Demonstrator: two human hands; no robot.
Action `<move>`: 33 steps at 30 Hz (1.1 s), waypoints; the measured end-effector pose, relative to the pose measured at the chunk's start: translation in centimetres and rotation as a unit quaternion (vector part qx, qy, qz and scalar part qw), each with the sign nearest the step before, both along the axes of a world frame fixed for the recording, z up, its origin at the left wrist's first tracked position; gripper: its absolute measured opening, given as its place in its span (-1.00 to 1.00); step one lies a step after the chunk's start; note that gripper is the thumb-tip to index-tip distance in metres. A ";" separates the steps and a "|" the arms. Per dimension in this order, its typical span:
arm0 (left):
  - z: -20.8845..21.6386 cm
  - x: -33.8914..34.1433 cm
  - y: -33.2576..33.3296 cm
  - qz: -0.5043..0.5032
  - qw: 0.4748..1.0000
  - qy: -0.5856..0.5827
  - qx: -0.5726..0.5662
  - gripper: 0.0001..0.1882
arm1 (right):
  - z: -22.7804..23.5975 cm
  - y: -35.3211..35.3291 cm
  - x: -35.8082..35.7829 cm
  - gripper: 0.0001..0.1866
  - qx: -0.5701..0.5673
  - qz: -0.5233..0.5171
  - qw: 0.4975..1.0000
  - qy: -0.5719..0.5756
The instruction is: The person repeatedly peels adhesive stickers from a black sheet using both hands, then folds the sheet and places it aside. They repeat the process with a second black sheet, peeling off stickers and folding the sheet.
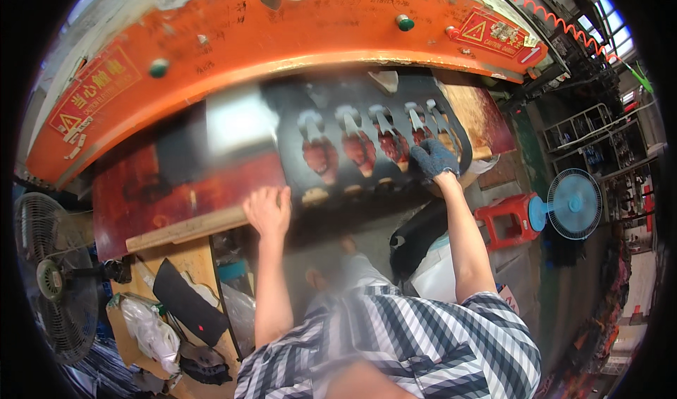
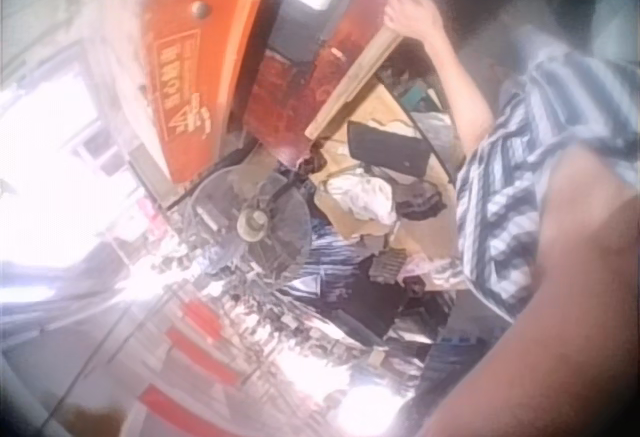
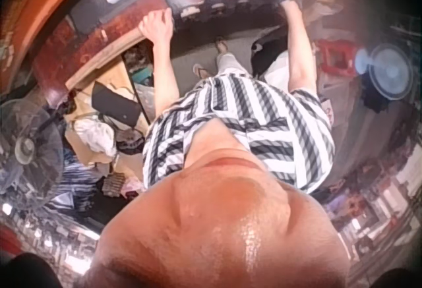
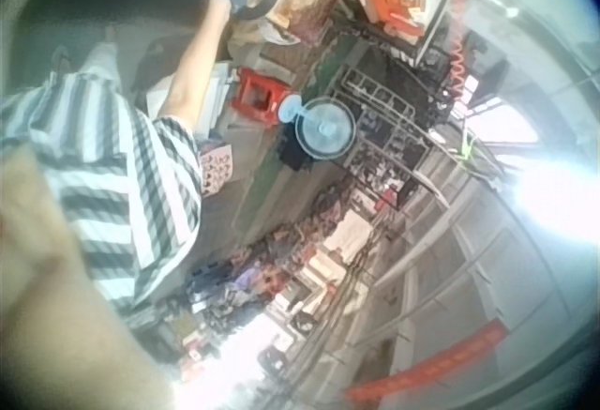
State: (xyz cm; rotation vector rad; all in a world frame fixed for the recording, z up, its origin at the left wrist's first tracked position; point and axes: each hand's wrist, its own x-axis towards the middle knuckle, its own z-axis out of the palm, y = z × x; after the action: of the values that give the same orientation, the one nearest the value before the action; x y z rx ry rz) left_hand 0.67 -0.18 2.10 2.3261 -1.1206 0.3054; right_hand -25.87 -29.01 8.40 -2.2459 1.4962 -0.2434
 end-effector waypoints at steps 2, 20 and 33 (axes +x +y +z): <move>0.2 -1.5 1.1 0.018 1.000 -0.014 0.008 -0.72 | 0.9 -0.5 0.9 -0.43 -0.009 -0.017 1.000 -0.024; 0.5 -11.3 10.1 0.074 0.989 0.074 -0.102 -0.28 | 4.3 0.5 12.1 -0.08 -0.049 0.052 0.992 0.102; 5.2 -2.8 -12.1 -0.085 0.992 0.015 0.087 -0.38 | 2.5 4.3 10.5 -0.11 -0.095 0.156 0.983 -0.025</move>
State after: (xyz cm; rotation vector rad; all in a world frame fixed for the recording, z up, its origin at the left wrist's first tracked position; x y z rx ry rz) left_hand -2.17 -12.32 7.27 2.3545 -1.3690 0.1121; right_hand -15.40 -24.73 10.95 -2.5657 1.1130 -0.3550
